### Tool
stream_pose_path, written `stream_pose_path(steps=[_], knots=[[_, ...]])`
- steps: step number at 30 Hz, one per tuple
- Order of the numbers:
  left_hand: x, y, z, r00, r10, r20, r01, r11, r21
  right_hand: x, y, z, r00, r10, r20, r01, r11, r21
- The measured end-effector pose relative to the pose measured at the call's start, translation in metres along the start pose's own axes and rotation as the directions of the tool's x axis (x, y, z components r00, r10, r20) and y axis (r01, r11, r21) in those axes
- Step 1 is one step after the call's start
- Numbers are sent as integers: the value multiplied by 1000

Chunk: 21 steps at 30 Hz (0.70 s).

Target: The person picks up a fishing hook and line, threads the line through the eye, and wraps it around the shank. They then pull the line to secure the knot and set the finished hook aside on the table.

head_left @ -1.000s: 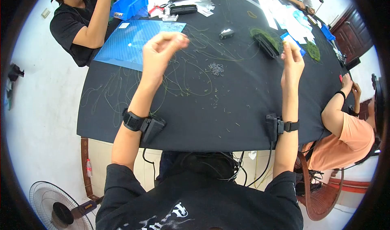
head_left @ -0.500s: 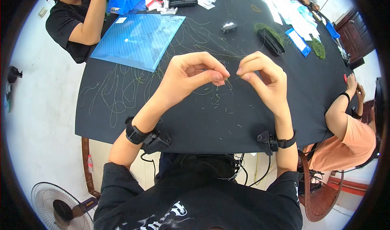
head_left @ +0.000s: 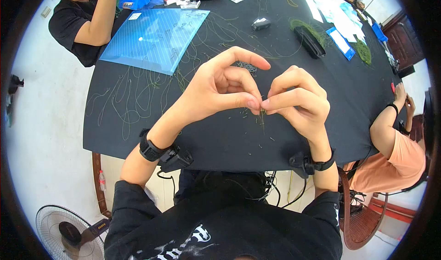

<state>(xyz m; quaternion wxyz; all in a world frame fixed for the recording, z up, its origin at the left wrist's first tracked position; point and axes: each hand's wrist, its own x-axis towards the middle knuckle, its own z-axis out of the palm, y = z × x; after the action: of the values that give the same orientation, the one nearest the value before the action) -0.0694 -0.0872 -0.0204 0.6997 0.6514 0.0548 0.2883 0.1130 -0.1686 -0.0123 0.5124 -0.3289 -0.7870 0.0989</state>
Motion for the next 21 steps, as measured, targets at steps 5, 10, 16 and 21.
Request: stream_pose_path(steps=[5,10,16,21], knots=[[0,-4,-2,999,31,21,-31,999,31,-3,-1,6,998,-25,-51,24,1000,-18],[-2,4,1,998,-63,17,63,998,26,-3,-2,7,997,-59,-48,57,998,-30],[-2,-1,1,998,-52,32,54,997,-48,-4,-2,11,996,-50,-78,50,999,6],[-2,-6,2,996,-70,58,73,996,-48,-6,-1,11,995,-51,-85,52,999,9]])
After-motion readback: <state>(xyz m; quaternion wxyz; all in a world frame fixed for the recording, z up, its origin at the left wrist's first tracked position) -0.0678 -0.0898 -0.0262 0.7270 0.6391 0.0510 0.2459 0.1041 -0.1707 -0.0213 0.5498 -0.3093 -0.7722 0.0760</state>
